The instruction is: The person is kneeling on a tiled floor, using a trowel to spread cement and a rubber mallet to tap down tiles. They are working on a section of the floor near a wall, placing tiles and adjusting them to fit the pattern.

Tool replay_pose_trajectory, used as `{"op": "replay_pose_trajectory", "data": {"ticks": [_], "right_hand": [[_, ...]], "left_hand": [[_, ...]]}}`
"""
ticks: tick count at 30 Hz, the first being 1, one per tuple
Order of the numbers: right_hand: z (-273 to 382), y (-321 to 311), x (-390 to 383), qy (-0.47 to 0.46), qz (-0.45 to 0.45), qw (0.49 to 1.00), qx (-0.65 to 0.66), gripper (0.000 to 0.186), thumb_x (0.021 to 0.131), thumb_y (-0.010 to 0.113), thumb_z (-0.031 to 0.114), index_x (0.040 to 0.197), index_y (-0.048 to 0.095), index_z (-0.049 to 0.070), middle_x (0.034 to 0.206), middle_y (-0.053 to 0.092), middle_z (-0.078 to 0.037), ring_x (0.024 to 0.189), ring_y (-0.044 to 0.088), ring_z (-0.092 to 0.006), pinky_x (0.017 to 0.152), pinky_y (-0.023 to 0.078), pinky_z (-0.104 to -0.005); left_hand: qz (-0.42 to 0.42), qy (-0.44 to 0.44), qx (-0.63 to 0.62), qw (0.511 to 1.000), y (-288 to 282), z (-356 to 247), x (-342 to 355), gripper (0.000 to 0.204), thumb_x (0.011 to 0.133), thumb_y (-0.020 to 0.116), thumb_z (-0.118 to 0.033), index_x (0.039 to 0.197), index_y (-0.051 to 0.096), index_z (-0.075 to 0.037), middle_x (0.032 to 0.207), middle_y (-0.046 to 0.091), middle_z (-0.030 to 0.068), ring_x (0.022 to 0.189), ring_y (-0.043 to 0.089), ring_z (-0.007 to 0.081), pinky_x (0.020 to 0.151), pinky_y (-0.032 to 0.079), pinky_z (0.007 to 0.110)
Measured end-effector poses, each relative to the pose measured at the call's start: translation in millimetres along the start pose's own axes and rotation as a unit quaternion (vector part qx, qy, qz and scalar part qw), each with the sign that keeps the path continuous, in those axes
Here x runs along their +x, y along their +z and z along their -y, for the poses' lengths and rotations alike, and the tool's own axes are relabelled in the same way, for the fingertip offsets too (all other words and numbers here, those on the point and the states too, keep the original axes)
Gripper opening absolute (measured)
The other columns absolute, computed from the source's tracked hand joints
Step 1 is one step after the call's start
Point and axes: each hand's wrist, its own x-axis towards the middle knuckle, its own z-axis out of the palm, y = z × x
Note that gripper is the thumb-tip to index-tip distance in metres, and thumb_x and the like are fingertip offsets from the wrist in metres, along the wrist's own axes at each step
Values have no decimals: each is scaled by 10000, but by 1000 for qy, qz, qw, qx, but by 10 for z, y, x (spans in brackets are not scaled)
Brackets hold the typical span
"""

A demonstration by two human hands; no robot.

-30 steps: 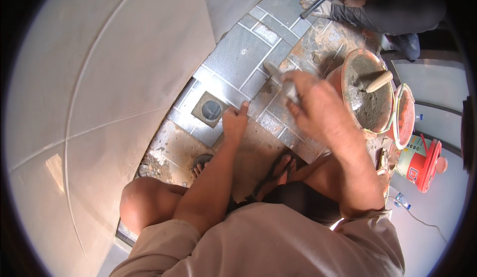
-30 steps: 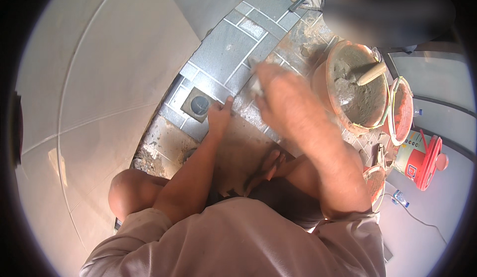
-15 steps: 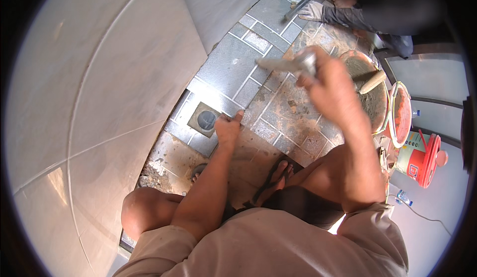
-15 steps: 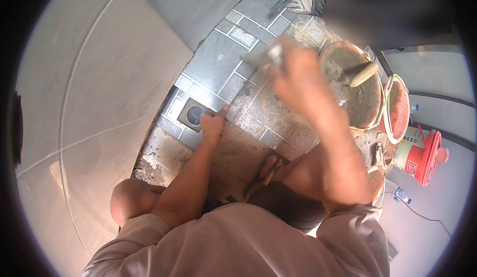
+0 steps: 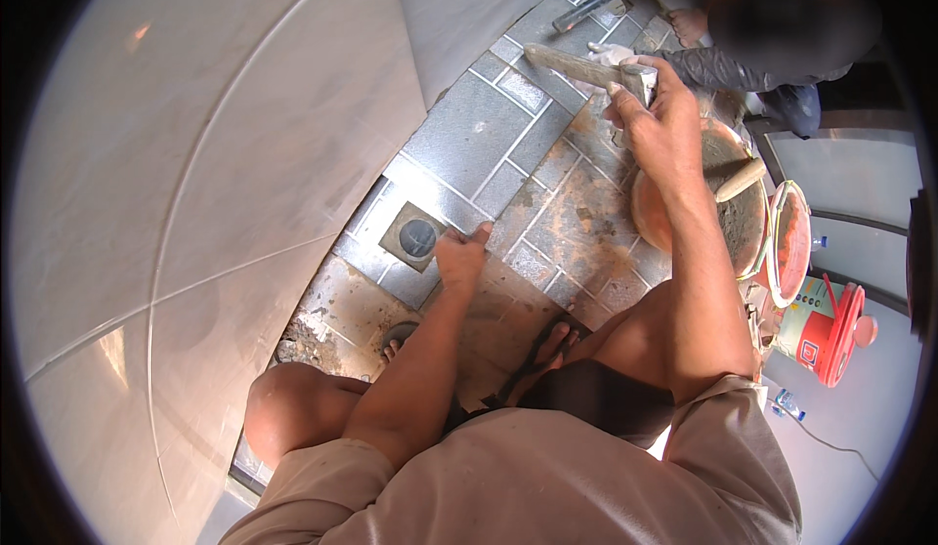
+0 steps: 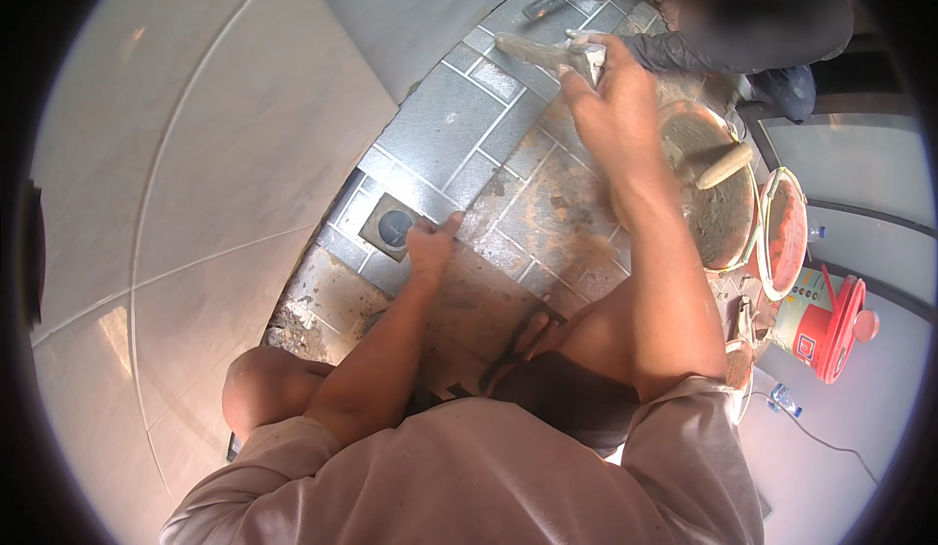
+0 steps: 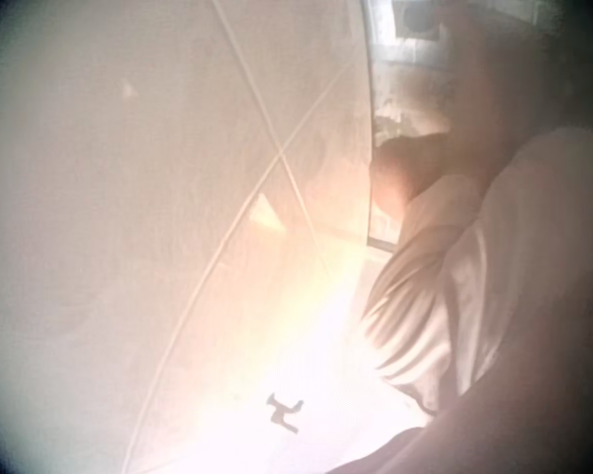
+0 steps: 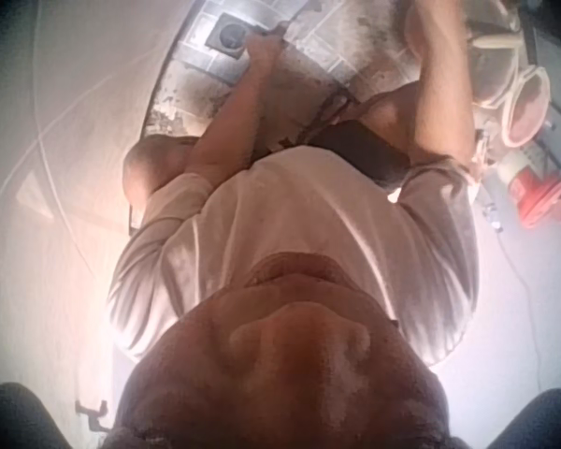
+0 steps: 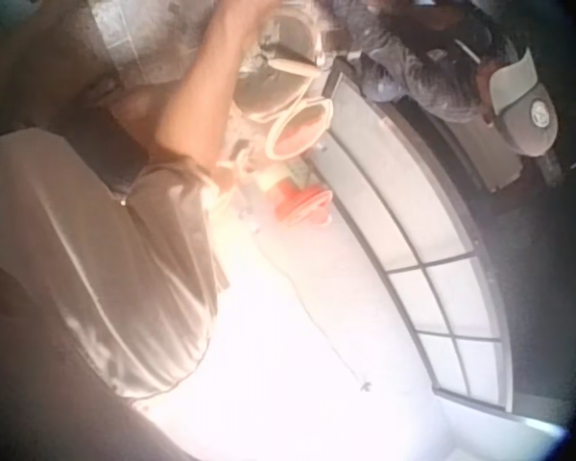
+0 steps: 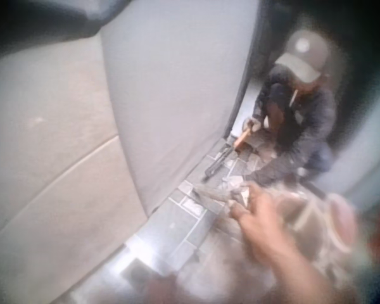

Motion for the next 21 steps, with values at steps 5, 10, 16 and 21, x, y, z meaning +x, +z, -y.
{"op": "replay_pose_trajectory", "data": {"ticks": [5,10,16,21], "right_hand": [[-198,121,150,-61,3,996,-60,369,941,711,135,1265,676,-39,786,690,-128,726,647,-193,718,518,-378],[-302,155,197,-97,-1,991,-95,379,925,708,132,1242,666,-73,738,696,-203,676,696,-263,696,539,-423],[-220,218,162,-93,38,990,-101,398,920,703,125,1251,654,-91,748,703,-196,674,689,-254,697,540,-406],[-313,223,173,-95,13,993,-64,391,920,692,105,1257,652,-89,749,695,-173,669,676,-241,691,536,-389]], "left_hand": [[11,-39,-47,998,-5,-20,-4,467,845,938,-263,762,567,9,703,649,100,579,628,180,509,543,354],[4,-26,-26,999,-8,-86,-48,468,842,940,-259,764,564,8,710,647,100,576,627,180,509,546,357],[0,-20,-31,999,7,95,71,457,840,942,-243,764,563,1,706,637,80,582,621,174,503,543,351],[17,-29,-53,998,9,-37,-24,442,848,934,-238,759,573,1,711,643,80,580,623,170,518,538,343]]}}
